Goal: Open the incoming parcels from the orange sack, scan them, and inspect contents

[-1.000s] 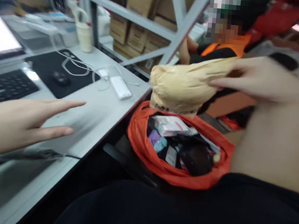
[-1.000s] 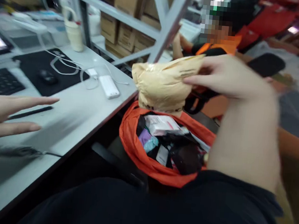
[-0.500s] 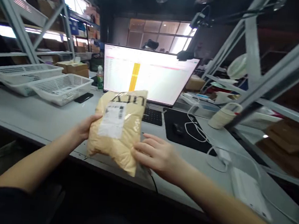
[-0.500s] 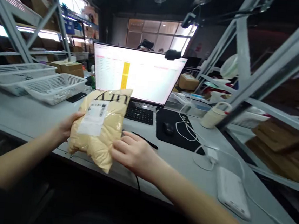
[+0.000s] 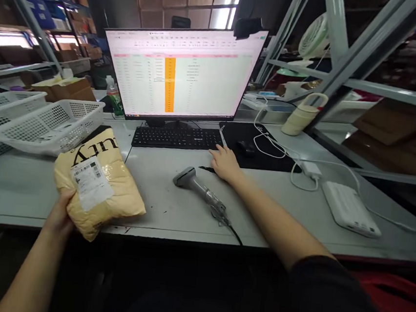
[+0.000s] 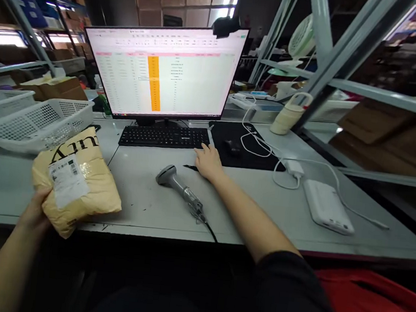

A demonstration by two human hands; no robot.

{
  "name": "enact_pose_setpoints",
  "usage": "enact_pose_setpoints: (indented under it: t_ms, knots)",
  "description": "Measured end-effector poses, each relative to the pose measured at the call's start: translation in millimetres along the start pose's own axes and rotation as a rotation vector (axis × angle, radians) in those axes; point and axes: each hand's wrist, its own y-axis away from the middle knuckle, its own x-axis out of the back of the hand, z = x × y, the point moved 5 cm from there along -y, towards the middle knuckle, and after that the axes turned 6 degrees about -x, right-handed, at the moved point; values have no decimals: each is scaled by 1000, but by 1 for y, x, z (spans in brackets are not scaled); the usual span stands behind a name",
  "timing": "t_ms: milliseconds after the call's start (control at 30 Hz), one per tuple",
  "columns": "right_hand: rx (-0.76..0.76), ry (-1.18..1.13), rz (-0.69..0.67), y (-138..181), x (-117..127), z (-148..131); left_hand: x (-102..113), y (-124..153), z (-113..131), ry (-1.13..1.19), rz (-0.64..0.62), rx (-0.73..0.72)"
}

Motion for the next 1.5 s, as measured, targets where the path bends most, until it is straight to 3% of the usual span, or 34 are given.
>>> enact_pose_setpoints:
  t_ms: [133, 367, 600, 833, 1033, 1200, 1367, 1467, 1500]
  knots:
    - [-36, 28, -44, -29, -14, -30, -2, -4, -12, -62, -88, -60]
    - [-59, 18, -2, -57, -23, -56, 1, 10, -14, -58, -46, -87]
    - [-52, 4, 103, -57, -24, -52, -6, 20, -13, -27, -45, -58]
    - [-65, -2, 60, -57, -30, -51, -1, 21, -13, -32, -25, -132]
    - [-187, -49, 137, -54, -16, -29, 15, 11, -20, -106, -21, -173]
    - [-190, -47, 108, -48, -15, -25, 28, 2, -25, -200, 8, -156]
    - [-128, -33, 69, -50, -12, -41, 18, 8, -22, -138, -17, -120]
    - [-125, -92, 157, -55, 11, -40, 6, 11, -18, -102, -36, -127]
    - [-119, -130, 132, -56, 18, -38, 3, 11, -18, -91, -44, -126]
